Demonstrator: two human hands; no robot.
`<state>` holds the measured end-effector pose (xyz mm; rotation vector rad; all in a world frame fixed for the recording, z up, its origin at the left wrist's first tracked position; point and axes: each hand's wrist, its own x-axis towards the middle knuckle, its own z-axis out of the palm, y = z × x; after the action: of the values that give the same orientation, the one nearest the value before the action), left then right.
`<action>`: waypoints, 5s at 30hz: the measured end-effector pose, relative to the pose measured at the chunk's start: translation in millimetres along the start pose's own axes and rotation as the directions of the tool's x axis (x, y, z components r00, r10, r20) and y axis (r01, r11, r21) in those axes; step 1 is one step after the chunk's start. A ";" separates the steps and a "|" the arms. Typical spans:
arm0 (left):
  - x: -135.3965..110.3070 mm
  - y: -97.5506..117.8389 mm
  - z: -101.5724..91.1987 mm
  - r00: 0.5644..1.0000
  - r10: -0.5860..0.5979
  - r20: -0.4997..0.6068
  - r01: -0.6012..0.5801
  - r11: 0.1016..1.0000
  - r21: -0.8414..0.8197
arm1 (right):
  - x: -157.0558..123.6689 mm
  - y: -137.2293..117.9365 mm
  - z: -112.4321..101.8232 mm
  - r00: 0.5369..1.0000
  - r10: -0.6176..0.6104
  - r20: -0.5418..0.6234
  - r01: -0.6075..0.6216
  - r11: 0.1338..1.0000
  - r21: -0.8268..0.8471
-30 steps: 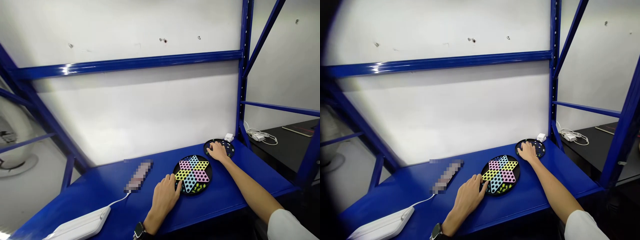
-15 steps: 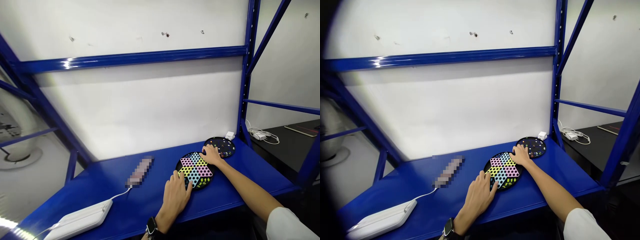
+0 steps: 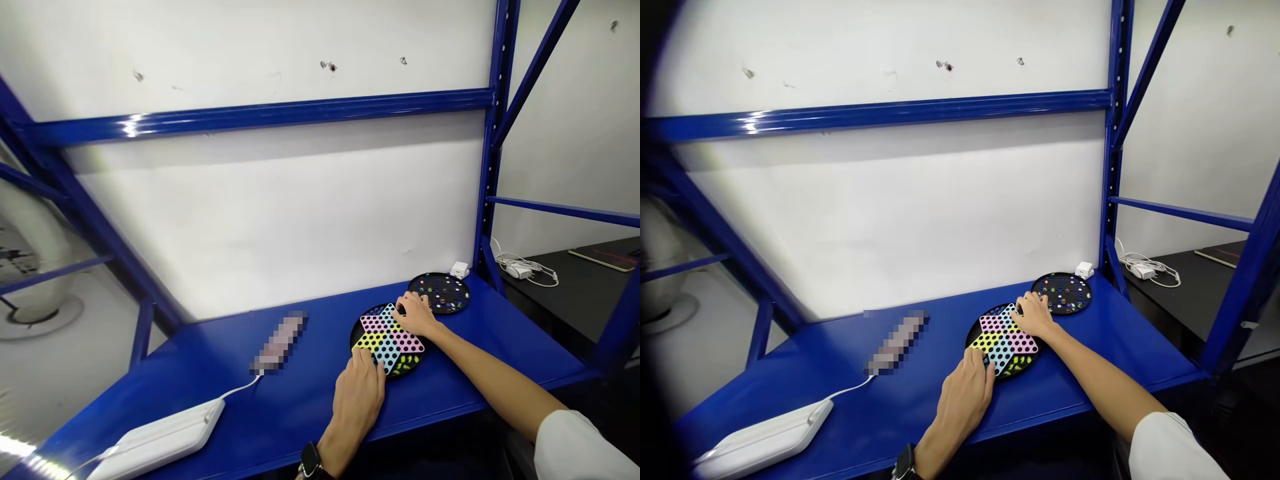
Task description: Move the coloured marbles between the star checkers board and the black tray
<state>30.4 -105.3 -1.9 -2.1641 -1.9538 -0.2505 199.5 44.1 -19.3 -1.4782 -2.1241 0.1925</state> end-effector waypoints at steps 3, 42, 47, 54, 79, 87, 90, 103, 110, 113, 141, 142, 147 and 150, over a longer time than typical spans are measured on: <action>-1.0 0.5 1.1 0.998 -0.045 0.036 0.046 0.999 -0.006 | -0.6 -0.9 -0.1 1.000 -0.002 0.001 0.002 1.000 0.006; 4.7 -6.6 -1.8 0.994 0.000 0.105 -0.003 1.000 0.027 | -2.7 -7.6 4.6 0.998 0.054 0.030 -0.054 0.999 -0.005; 7.0 -9.2 -1.0 0.989 -0.030 0.144 0.035 0.999 -0.034 | -2.3 -9.2 -1.2 1.000 0.028 0.003 -0.028 0.999 -0.037; 10.9 -14.6 -3.2 0.982 -0.041 0.182 0.057 0.995 -0.087 | -13.6 -40.8 -15.7 0.945 -0.302 0.128 0.281 0.947 0.155; 17.2 -37.7 0.0 0.972 -0.072 0.222 0.117 0.974 -0.196 | -30.2 -65.9 -13.0 0.741 -0.577 0.345 0.473 0.812 0.342; 57.6 -26.9 -20.1 1.000 0.001 0.019 0.004 0.968 -0.252 | 7.5 -12.6 -29.3 0.977 -0.200 0.077 0.200 0.980 0.018; 99.7 17.3 -20.0 0.988 0.155 0.004 -0.151 0.968 -0.200 | 20.0 29.0 -42.9 0.999 0.046 -0.010 -0.046 0.993 -0.110; 173.5 108.0 29.5 0.877 0.475 0.072 -0.445 0.860 -0.248 | 26.3 93.6 -52.9 0.912 0.407 -0.054 -0.410 0.895 -0.173; 163.1 8.9 10.3 0.950 0.311 -0.033 -0.296 0.860 -0.415 | 22.3 43.0 -43.5 0.992 0.091 -0.083 -0.098 0.992 -0.085; 151.1 -40.2 17.6 0.973 0.227 0.036 -0.188 0.878 -0.440 | 13.9 13.8 -26.9 0.996 -0.075 0.042 0.076 0.997 -0.010; 120.7 -86.6 35.5 0.999 0.054 0.006 -0.043 0.841 -0.540 | 2.7 50.2 -85.8 0.545 0.237 0.804 -0.313 0.947 -0.067; 120.5 -86.7 35.6 0.998 0.059 0.016 -0.041 0.835 -0.549 | 3.9 50.2 -86.0 0.614 0.205 0.762 -0.276 0.961 -0.037; 121.9 -89.0 38.5 0.994 0.087 0.069 -0.029 0.806 -0.591 | 11.7 63.5 -86.3 0.927 0.211 0.312 -0.197 0.977 -0.076; 124.0 -91.1 41.2 0.991 0.123 0.056 -0.066 0.801 -0.595 | 14.9 71.2 -78.1 0.938 0.276 0.212 -0.238 0.953 -0.188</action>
<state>-48.0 33.3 -4.2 -2.6780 -1.9932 -0.8676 293.9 70.9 22.7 -1.9139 -2.1622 0.3144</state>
